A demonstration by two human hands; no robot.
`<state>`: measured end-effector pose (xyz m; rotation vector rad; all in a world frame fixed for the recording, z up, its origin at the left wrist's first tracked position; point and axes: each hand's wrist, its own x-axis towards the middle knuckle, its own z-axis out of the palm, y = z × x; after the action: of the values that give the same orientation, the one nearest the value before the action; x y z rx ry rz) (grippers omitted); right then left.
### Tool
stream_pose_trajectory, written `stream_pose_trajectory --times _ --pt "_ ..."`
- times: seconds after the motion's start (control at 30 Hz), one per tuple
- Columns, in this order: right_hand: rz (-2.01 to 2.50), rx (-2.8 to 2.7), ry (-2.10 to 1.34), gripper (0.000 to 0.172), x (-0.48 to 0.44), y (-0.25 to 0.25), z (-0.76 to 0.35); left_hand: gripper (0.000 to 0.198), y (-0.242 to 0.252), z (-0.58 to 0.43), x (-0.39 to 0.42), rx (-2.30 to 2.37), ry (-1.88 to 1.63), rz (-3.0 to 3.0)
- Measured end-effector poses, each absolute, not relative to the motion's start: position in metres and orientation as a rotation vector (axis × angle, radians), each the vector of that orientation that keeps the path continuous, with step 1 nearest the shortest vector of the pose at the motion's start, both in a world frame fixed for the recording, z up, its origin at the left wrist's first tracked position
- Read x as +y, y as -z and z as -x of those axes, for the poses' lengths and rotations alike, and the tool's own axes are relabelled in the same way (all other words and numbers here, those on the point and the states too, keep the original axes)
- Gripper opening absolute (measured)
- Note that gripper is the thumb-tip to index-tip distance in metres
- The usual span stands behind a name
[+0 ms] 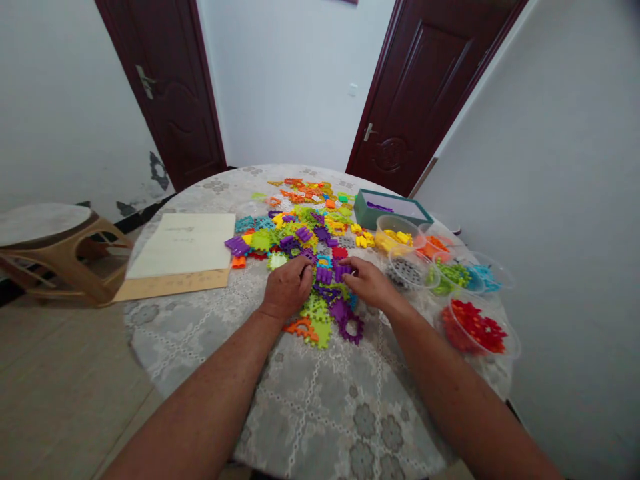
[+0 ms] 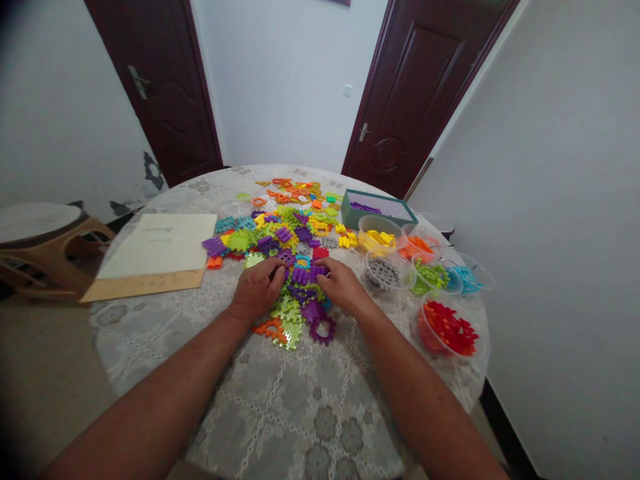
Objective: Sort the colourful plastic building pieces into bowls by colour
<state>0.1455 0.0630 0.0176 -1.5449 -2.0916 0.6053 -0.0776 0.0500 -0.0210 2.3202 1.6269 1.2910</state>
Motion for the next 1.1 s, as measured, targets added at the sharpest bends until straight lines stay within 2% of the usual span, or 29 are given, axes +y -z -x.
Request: stream_pose_trajectory --times 0.17,0.33,0.47,0.53,0.73,0.8,0.93,1.1 --pt "1.448 -2.11 -0.774 0.043 0.072 -0.015 -0.126 0.018 0.023 0.078 0.05 1.63 -1.292 -2.342" --pt "1.396 -2.298 -0.546 0.056 0.075 -0.008 -0.11 0.017 0.025 0.079 0.05 1.622 -1.282 -2.359" --pt "1.47 -2.288 -0.526 0.068 0.073 -0.006 -0.11 0.016 0.027 0.078 0.052 1.635 -1.269 -2.358" --pt "1.476 -2.282 -0.535 0.064 0.072 -0.007 -0.111 0.016 0.027 0.078 0.052 1.641 -1.261 -2.36" --pt "1.452 -2.222 -0.516 0.032 0.062 -0.02 -0.111 0.015 0.022 0.077 0.049 1.606 -1.293 -2.352" --pt "1.449 -2.209 -0.568 0.031 0.057 -0.03 -0.111 0.013 0.021 0.077 0.047 1.531 -1.328 -2.365" --pt "1.384 -2.177 -0.733 0.042 0.05 -0.047 -0.112 0.02 0.017 0.078 0.042 1.313 -1.348 -2.425" --pt "1.378 -2.101 -0.878 0.032 0.053 -0.053 -0.116 0.026 0.012 0.079 0.039 1.221 -1.363 -2.428"
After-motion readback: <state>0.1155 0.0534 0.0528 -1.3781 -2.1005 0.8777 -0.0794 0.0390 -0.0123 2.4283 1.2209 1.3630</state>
